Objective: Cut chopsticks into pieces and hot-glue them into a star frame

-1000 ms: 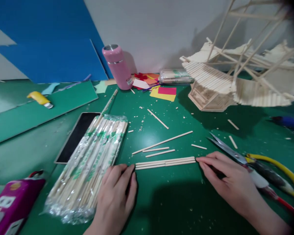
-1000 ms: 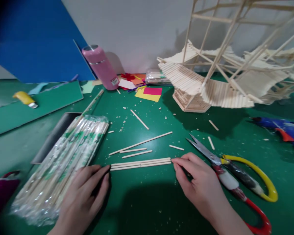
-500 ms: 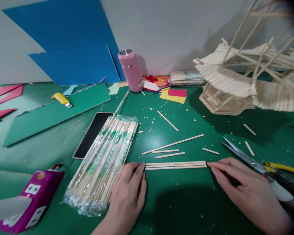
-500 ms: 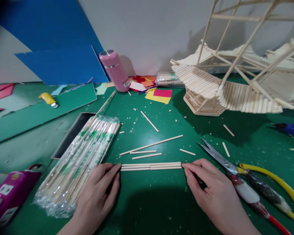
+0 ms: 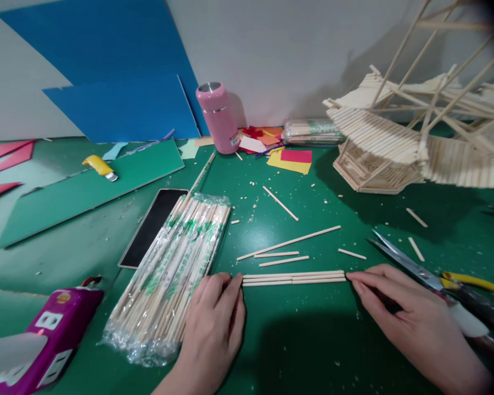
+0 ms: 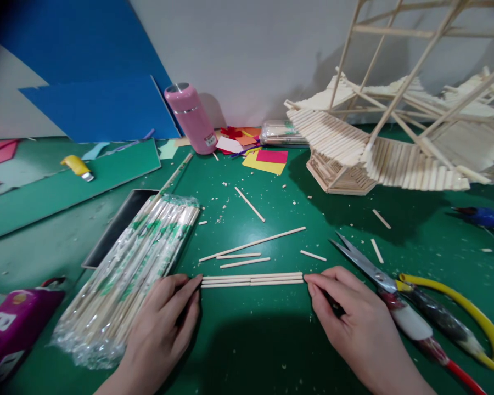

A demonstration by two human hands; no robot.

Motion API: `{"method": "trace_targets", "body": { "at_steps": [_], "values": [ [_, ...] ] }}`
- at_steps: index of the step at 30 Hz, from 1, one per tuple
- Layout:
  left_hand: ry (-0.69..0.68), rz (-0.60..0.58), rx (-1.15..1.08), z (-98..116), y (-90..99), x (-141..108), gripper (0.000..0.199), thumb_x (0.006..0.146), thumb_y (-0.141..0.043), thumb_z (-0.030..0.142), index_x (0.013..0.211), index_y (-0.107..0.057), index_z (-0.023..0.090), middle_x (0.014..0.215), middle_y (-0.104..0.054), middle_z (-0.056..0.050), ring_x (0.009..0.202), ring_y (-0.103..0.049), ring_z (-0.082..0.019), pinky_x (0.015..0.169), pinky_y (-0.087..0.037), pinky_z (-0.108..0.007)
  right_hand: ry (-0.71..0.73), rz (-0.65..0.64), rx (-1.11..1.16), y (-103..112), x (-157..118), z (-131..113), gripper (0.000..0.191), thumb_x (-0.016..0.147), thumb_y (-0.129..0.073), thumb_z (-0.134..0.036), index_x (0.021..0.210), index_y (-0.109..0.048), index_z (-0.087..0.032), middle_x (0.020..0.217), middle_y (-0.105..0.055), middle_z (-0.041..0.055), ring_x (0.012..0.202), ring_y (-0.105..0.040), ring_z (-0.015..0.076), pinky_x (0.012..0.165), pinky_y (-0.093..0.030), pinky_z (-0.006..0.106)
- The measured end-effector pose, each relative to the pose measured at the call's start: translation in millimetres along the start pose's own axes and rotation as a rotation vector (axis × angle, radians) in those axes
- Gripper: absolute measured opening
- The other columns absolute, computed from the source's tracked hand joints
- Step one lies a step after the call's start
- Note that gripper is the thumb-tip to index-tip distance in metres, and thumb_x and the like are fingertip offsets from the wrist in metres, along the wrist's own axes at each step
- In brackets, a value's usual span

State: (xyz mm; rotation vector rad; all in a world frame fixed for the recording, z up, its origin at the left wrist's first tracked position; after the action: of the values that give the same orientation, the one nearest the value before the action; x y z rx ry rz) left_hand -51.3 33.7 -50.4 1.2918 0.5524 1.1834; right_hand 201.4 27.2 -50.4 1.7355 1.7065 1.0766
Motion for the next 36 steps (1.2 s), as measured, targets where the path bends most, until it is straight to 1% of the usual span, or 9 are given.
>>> {"method": "trace_targets", "body": {
  "at_steps": [6, 12, 16, 19, 23, 27, 31, 36],
  "values": [
    [0.005, -0.002, 0.006, 0.2, 1.1, -1.1, 0.027, 0.080, -0.045, 0.014, 0.106, -0.050, 0.014, 0.090, -0.048, -0.009, 0.082, -0.049, -0.020, 0.070, -0.046, -0.034, -0.005, 0.002, -0.001, 0.8, -1.1, 0.6, 0.013, 0.081, -0.050, -0.026, 0.086, -0.062, -0.023, 0.081, -0.058, 0.0016, 0.072, -0.058, 0.0135, 0.063, -0.047, 0.023],
    [-0.001, 0.038, 0.006, 0.0, 2.8, -1.3, 0.026, 0.080, -0.045, 0.014, 0.106, -0.051, 0.013, 0.091, -0.049, -0.009, 0.082, -0.050, -0.019, 0.070, -0.046, -0.032, -0.009, 0.005, 0.004, 0.3, -0.1, 1.3, 0.014, 0.080, -0.050, -0.027, 0.086, -0.063, -0.024, 0.081, -0.060, 0.0020, 0.070, -0.059, 0.0142, 0.060, -0.048, 0.023],
    [-0.034, 0.058, 0.010, -1.5, 2.6, -1.9, 0.022, 0.082, -0.046, 0.017, 0.101, -0.053, 0.012, 0.092, -0.049, -0.009, 0.083, -0.051, -0.019, 0.073, -0.044, -0.032, -0.024, 0.013, 0.047, 1.8, 3.2, -2.0, 0.015, 0.080, -0.050, -0.021, 0.086, -0.063, -0.023, 0.079, -0.060, 0.0017, 0.070, -0.059, 0.0134, 0.062, -0.048, 0.022],
    [-0.061, 0.082, 0.041, -3.4, 2.3, -1.0, 0.020, 0.083, -0.045, 0.021, 0.097, -0.055, 0.011, 0.089, -0.050, -0.008, 0.081, -0.051, -0.019, 0.073, -0.043, -0.033, -0.055, -0.029, 0.092, 1.2, 4.9, -2.6, 0.017, 0.080, -0.048, -0.015, 0.087, -0.063, -0.021, 0.078, -0.059, 0.0025, 0.071, -0.057, 0.0131, 0.063, -0.047, 0.022],
    [-0.106, 0.092, 0.068, -2.4, 2.8, 1.4, 0.020, 0.086, -0.041, 0.025, 0.092, -0.055, 0.013, 0.089, -0.051, -0.008, 0.078, -0.052, -0.018, 0.072, -0.043, -0.032, -0.095, -0.042, 0.124, 2.7, 5.3, -2.8, 0.019, 0.080, -0.046, -0.015, 0.087, -0.063, -0.019, 0.079, -0.059, 0.0036, 0.072, -0.057, 0.0141, 0.062, -0.047, 0.024],
    [-0.129, 0.111, 0.088, -0.7, 4.0, 2.4, 0.019, 0.086, -0.040, 0.025, 0.089, -0.055, 0.014, 0.088, -0.051, -0.007, 0.078, -0.053, -0.017, 0.072, -0.043, -0.031, -0.111, -0.059, 0.147, 3.9, 5.2, -4.6, 0.020, 0.081, -0.045, -0.015, 0.088, -0.064, -0.019, 0.080, -0.058, 0.0043, 0.072, -0.056, 0.0142, 0.064, -0.047, 0.025],
    [-0.130, 0.107, 0.085, -0.9, 2.9, 2.1, 0.019, 0.086, -0.040, 0.024, 0.089, -0.056, 0.013, 0.086, -0.052, -0.007, 0.075, -0.054, -0.017, 0.071, -0.044, -0.030, -0.104, -0.063, 0.140, 3.8, 6.0, -4.2, 0.021, 0.081, -0.045, -0.015, 0.088, -0.064, -0.019, 0.080, -0.058, 0.0049, 0.071, -0.056, 0.0142, 0.063, -0.047, 0.025],
    [-0.108, 0.102, 0.053, 1.0, 3.8, 1.9, 0.018, 0.085, -0.042, 0.021, 0.088, -0.057, 0.011, 0.085, -0.052, -0.007, 0.074, -0.054, -0.015, 0.068, -0.044, -0.027, -0.069, -0.046, 0.099, 3.1, 3.9, -2.7, 0.018, 0.081, -0.047, -0.018, 0.088, -0.064, -0.021, 0.078, -0.058, 0.0028, 0.071, -0.056, 0.0134, 0.063, -0.047, 0.024]
  ]
}}
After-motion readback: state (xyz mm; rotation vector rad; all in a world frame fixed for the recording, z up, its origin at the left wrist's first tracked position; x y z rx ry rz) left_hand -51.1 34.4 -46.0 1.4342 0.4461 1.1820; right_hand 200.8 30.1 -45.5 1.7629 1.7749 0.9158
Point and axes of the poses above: each hand's wrist, its own x-axis towards the middle knuckle, its own y-axis out of the back of the hand, z = x × y, the point moved 5 cm from there along x, towards the middle knuckle
